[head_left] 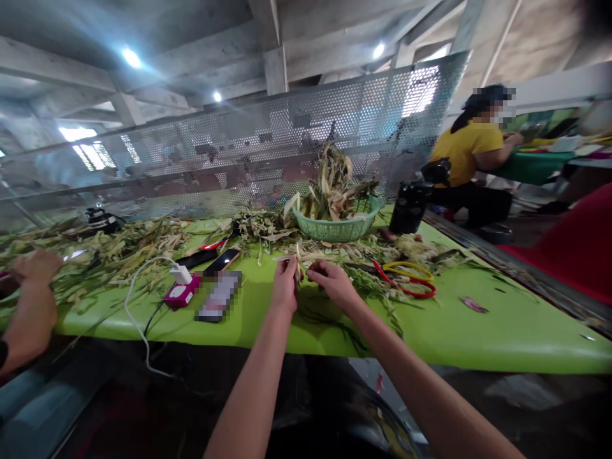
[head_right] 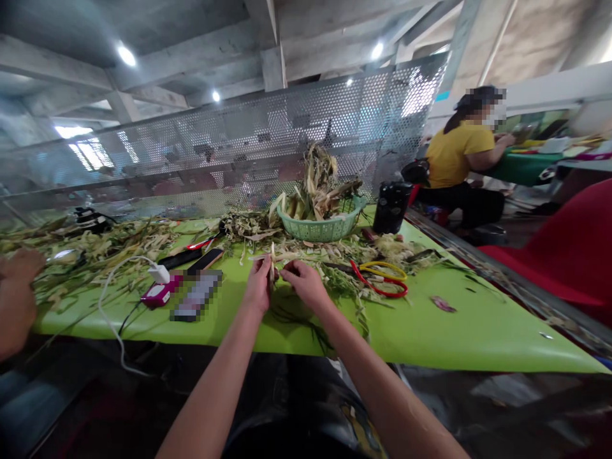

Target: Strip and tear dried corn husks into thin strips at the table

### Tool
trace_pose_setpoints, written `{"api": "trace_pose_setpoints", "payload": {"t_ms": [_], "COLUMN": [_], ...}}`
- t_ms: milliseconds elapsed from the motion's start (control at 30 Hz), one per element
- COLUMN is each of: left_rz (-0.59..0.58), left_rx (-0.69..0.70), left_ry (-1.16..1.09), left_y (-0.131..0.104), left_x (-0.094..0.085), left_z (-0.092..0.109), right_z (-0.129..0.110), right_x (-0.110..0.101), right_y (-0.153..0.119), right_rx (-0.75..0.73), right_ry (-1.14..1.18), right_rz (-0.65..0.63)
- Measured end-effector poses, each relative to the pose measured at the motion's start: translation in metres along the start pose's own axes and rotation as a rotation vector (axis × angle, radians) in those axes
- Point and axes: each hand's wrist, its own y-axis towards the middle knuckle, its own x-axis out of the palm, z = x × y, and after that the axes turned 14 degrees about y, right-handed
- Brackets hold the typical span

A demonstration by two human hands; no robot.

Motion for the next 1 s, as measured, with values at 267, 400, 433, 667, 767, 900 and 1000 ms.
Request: {"api": "trace_pose_setpoints", "payload": {"t_ms": [267, 400, 433, 667, 767, 900, 1000], "left_rz": [-0.085, -0.128, -0.136, -0.132, -0.100, -0.079, -0.078], "left_rx": [-0.020, -0.080, -0.089, -0.119, -0.124, -0.136, -0.133], "left_ry": [0.030, -0.002, -0.001, 0.115, 0.233, 0.277, 0.288], "left_y": [-0.0043, -0.0056, -0.0061, -0.0085, -0.0092, -0.0089, -0.0073], "left_x": [0.0040, 0.0048, 0.0051, 0.0061, 0.0062, 0.0051, 0.0032], "left_z": [-0.0037, -0.0028, -0.0024, 0.0021, 0.0049, 0.0056, 0.0038], "right_z": [-0.0003, 0.0008, 0.0003, -0.0007, -0.0001, -0.0004, 0.0005], "right_x": [0.0014, 0.0000, -0.0007, -0.0020, -0.0009, -0.0020, -0.0042], "right_y": [0.0012, 0.0023, 0.0024, 0.0006, -0.0003, 0.0009, 0.0035], "right_rx": [-0.096, -0.091, -0.087, -0.010, 0.020, 0.021, -0.001], "right_ry": [-0.041, 0.086, 0.094, 0.209, 0.263, 0.266, 0.222], "right_rz": [0.076, 0.058, 0.054, 0.029, 0.020, 0.032, 0.052]}}
